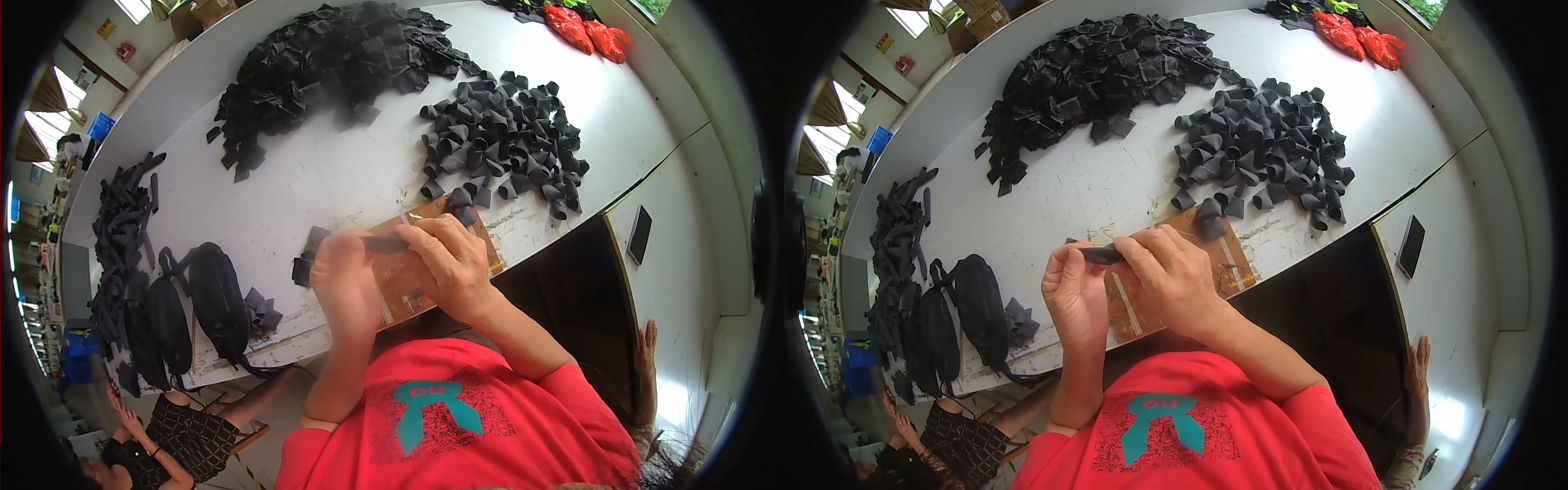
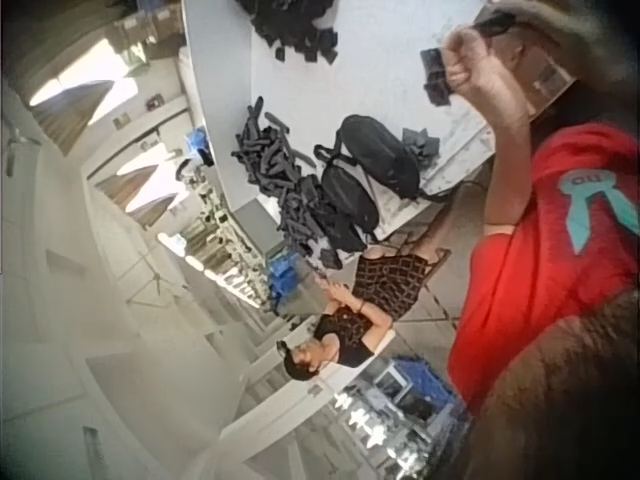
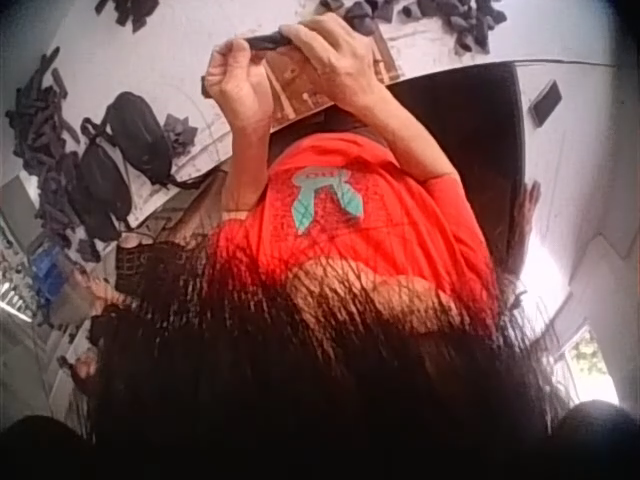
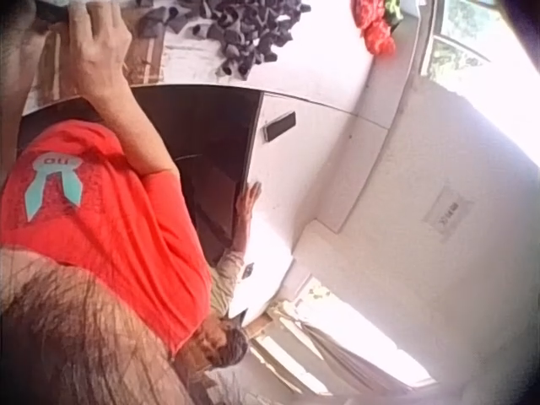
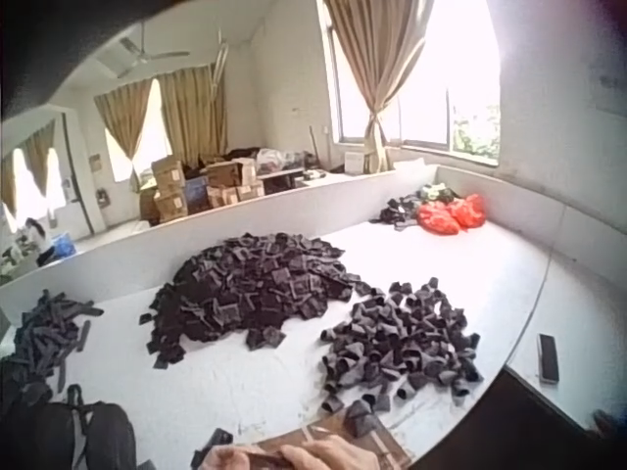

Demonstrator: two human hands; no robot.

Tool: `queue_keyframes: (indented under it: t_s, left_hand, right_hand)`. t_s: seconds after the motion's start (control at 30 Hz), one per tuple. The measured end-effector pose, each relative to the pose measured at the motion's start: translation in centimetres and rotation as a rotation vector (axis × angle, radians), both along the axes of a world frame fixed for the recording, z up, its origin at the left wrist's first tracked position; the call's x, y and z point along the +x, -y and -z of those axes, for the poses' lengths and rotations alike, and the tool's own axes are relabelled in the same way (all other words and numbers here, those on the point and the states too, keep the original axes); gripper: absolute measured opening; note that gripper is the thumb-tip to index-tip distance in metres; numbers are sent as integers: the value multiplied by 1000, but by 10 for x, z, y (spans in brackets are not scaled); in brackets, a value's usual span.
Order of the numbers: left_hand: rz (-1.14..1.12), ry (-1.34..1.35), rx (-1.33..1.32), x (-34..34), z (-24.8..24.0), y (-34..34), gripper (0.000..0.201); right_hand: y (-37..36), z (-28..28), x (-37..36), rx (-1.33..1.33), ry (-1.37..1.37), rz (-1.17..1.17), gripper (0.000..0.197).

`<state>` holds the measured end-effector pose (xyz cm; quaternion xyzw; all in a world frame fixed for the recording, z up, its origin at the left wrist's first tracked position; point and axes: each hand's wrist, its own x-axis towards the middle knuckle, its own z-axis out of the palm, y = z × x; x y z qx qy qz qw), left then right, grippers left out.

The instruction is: Thread small black fabric or plastic components onto a metal wire using a wooden template fixture on a workbench.

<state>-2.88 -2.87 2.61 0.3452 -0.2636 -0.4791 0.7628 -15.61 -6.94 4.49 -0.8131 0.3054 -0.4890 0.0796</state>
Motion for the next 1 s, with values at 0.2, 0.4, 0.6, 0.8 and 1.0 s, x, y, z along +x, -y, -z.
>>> queue_keyframes:
  t_s: [0.2,0.4,0.6,0.8,1.0]
  left_hand:
    - [0,-16,10,-4,-5,1,9]
    - [-20,-14,32,-6,1,-2,7]
    - [-32,305,-23,-5,2,-6,10]
    - [75,849,-67,12,-6,5,14]
    - [120,457,-3,6,2,1,8]
  right_hand:
    - [6,3,-2,15,39,-64,32]
    - [14,14,-6,154,67,-207,22]
    - [4,22,-8,334,83,-174,16]
    - [2,1,-11,410,90,-221,20]
    - [7,7,-8,315,52,-191,15]
